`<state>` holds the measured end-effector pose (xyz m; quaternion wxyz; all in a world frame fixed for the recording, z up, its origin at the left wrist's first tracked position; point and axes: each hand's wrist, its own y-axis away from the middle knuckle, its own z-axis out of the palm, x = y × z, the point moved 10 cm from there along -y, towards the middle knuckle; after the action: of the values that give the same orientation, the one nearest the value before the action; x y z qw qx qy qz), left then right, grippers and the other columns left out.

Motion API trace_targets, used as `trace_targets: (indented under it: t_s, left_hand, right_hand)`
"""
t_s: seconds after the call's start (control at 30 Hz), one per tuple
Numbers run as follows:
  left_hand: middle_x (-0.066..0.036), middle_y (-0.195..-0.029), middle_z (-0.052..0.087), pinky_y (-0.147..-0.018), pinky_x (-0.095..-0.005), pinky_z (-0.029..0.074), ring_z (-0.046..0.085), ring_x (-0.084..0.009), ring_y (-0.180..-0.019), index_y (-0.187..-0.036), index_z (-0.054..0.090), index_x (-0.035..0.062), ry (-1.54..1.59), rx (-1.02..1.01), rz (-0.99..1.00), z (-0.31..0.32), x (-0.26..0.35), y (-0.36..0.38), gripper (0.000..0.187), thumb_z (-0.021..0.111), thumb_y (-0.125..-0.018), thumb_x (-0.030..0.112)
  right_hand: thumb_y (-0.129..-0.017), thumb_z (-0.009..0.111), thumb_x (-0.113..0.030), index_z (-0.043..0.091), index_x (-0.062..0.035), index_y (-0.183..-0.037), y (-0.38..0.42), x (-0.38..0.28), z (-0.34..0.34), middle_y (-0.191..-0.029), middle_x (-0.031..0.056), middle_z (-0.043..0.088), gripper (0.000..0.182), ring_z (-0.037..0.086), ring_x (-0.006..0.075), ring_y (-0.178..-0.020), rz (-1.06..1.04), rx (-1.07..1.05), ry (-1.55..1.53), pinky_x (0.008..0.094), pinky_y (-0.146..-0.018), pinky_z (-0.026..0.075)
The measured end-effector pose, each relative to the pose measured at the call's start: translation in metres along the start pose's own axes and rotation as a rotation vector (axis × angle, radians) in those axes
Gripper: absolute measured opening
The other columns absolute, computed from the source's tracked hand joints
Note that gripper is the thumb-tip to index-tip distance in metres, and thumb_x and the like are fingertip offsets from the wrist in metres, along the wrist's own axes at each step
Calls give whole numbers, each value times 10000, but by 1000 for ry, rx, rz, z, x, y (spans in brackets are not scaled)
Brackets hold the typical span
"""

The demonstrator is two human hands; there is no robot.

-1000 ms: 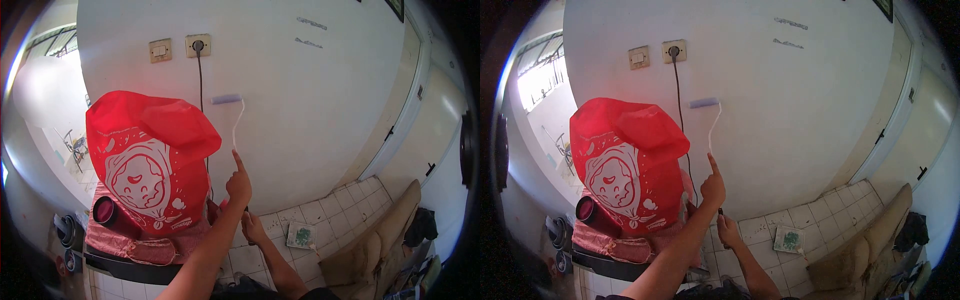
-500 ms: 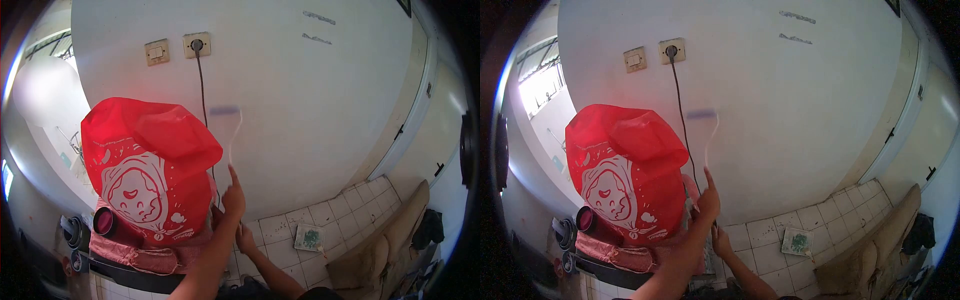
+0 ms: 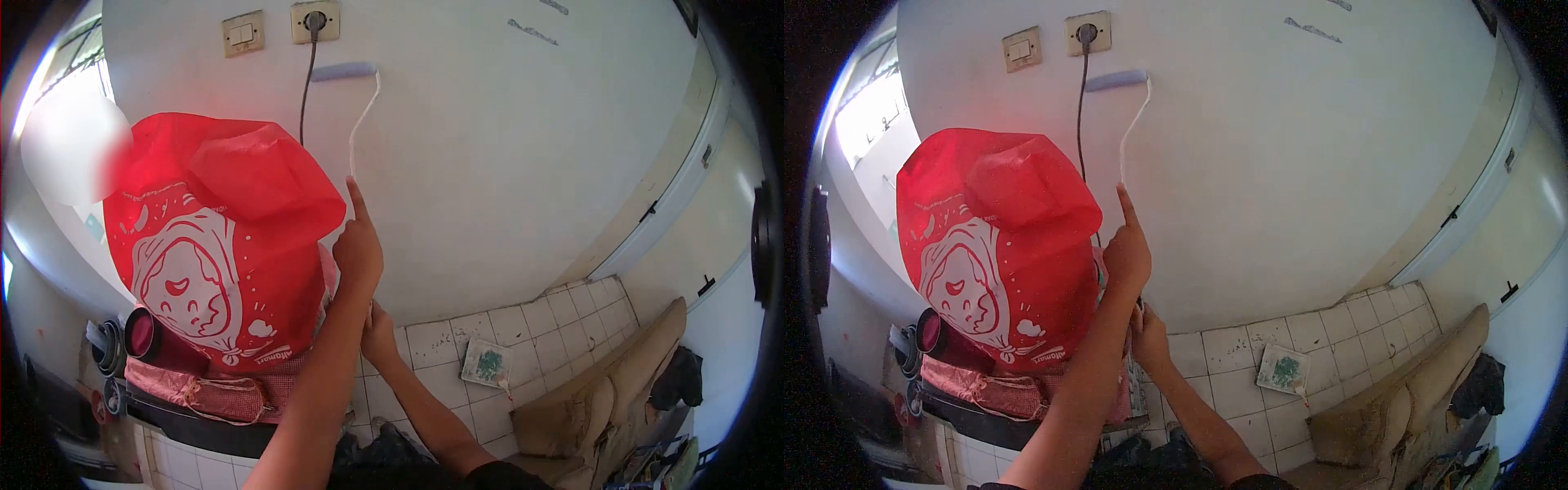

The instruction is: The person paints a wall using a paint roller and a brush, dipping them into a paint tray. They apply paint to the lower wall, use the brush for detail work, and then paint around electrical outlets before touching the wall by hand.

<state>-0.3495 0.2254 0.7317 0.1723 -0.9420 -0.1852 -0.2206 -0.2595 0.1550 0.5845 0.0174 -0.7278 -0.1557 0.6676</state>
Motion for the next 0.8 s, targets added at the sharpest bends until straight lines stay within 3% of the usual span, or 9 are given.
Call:
trace_targets:
  t_s: [0.07, 0.23, 0.3, 0.37, 0.57, 0.7, 0.77, 0.8]
  left_hand:
    - [-171, -746, 637, -552, -431, 526, 657, -317, -638, -1523, -102, 139, -3, 7, 15, 21, -12, 12, 918, 512, -855, -1]
    - [-192, -797, 651, -575, -436, 532, 668, -338, -683, -1509, -160, 157, 4, -230, -93, 110, -64, 64, 945, 510, -861, 6]
    - [-198, -815, 652, -584, -432, 534, 669, -348, -700, -1505, -172, 153, -1, -295, -147, 128, -73, 75, 950, 512, -861, 9]
    - [-201, -820, 651, -588, -432, 532, 667, -348, -706, -1503, -176, 145, 9, -207, -103, 112, -60, 67, 961, 521, -855, 10]
    - [-238, -906, 653, -646, -460, 531, 658, -373, -754, -1480, -213, 100, -1, -43, -34, 28, -7, 3, 1030, 563, -811, -1]
    - [-236, -914, 652, -659, -463, 534, 658, -373, -766, -1478, -210, 79, -38, -27, -35, 32, -10, 0, 1028, 564, -806, 1]
    - [-230, -897, 650, -648, -453, 536, 661, -363, -757, -1483, -203, 91, -47, -51, -58, 57, -22, 14, 1024, 564, -811, 2]
    - [-227, -882, 647, -635, -443, 536, 663, -353, -747, -1490, -195, 108, -46, -76, -81, 81, -34, 26, 1018, 563, -818, 3]
  right_hand:
    - [-1018, 370, -361, 536, 55, -1085, 15, 16, 1, -919, 311, 620, 453, 587, 509, -877, -20, 18, -5, 498, -700, 454]
    - [-1013, 382, -375, 543, 48, -1037, 98, 107, 5, -898, 315, 616, 453, 588, 509, -863, 224, -1, 176, 520, -694, 449]
    - [-1010, 390, -359, 550, 57, -1049, 106, 114, 2, -888, 312, 621, 447, 605, 490, -854, 288, -21, 210, 512, -697, 459]
    - [-1008, 399, -323, 557, 77, -1089, 86, 88, -5, -882, 302, 636, 437, 640, 448, -848, 307, -53, 238, 481, -710, 483]
    - [-1004, 422, -364, 556, 41, -997, -1, 5, -16, -794, 302, 607, 426, 583, 508, -772, 54, 12, 171, 529, -627, 438]
    - [-1003, 428, -361, 552, 45, -990, -6, 17, -13, -808, 310, 599, 425, 578, 507, -790, 103, 8, 168, 542, -634, 429]
    - [-1005, 422, -363, 549, 47, -986, 15, 54, -10, -816, 312, 598, 429, 574, 511, -799, 21, 67, 155, 545, -636, 424]
    - [-1006, 415, -371, 549, 45, -986, 31, 67, -11, -828, 313, 602, 437, 574, 515, -801, 92, 33, 161, 549, -640, 422]
